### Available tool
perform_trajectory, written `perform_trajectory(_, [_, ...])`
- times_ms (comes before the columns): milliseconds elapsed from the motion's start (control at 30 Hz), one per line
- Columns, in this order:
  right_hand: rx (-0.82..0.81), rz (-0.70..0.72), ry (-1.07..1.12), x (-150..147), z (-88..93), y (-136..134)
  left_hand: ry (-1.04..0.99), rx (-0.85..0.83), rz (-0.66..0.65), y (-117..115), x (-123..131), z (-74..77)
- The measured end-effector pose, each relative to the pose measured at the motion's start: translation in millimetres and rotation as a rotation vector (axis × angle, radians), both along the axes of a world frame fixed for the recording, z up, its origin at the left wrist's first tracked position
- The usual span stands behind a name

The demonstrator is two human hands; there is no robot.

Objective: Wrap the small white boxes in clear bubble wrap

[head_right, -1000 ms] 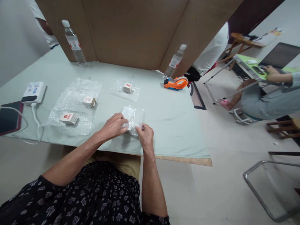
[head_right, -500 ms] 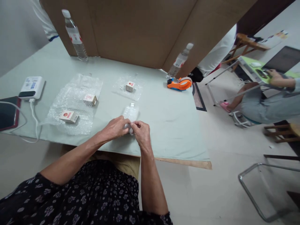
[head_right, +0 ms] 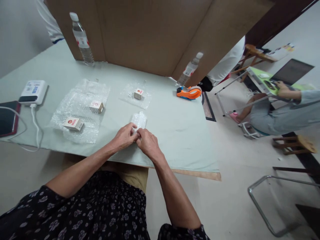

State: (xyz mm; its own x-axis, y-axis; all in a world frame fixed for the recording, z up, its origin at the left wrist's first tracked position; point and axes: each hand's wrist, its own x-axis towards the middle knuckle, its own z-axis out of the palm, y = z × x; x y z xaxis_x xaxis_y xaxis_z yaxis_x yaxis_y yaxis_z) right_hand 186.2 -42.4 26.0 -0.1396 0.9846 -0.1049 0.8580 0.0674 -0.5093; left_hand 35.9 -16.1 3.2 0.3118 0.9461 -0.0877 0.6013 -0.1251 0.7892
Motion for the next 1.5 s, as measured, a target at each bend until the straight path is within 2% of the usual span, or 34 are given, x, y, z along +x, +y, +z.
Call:
perform_trajectory(100, [-0.106,0.102,0.156,19,2.1,9,-0.005,0.024,-0.053,1,-1,-4.2])
perform_trajectory(167, [-0.121,0.112,0.3,33,-1.3,16,0.024,0.048,-0.062,2,-2,-5.3])
perform_trajectory(200, [-0.106,0.067,0.379,39,-4.6,20,0.042,0.056,-0.059,2,-1,-5.1])
perform_trajectory(267, [-0.087,-0.119,0.536,46,-13.3,28,0.076,0.058,-0.05,3,0,-3.8])
perform_trajectory(367, [-0.174,-0.404,0.693,45,-26.4,38,0.098,0.051,-0.053,3,2,-2.2])
perform_trajectory(433, [-0.241,-0.448,0.727,40,-32.1,46,0.1,0.051,-0.059,3,2,-2.6])
perform_trajectory(633, [-0.25,-0.357,0.646,27,-37.9,72,0.089,0.095,-0.114,3,0,-5.4])
perform_trajectory(833, [-0.235,-0.3,0.581,25,-41.5,86,0.234,0.109,-0.207,5,-1,2.1])
perform_trajectory(1000, [-0.108,-0.316,0.603,20,-44.9,83,0.275,0.103,-0.202,7,-1,5.9])
perform_trajectory(1133, [-0.008,-0.342,0.767,13,-46.3,71,0.244,0.126,-0.193,9,-1,0.4])
perform_trajectory(1267, [0.044,-0.338,0.927,7,-45.4,57,0.132,0.139,-0.117,6,-1,-8.7])
perform_trajectory(1400, [0.095,-0.283,0.898,6,-42.5,39,0.046,0.074,0.089,-3,2,-14.7])
perform_trajectory(1500, [0.121,-0.196,0.85,7,-41.2,26,0.051,0.163,0.174,-5,3,-17.2])
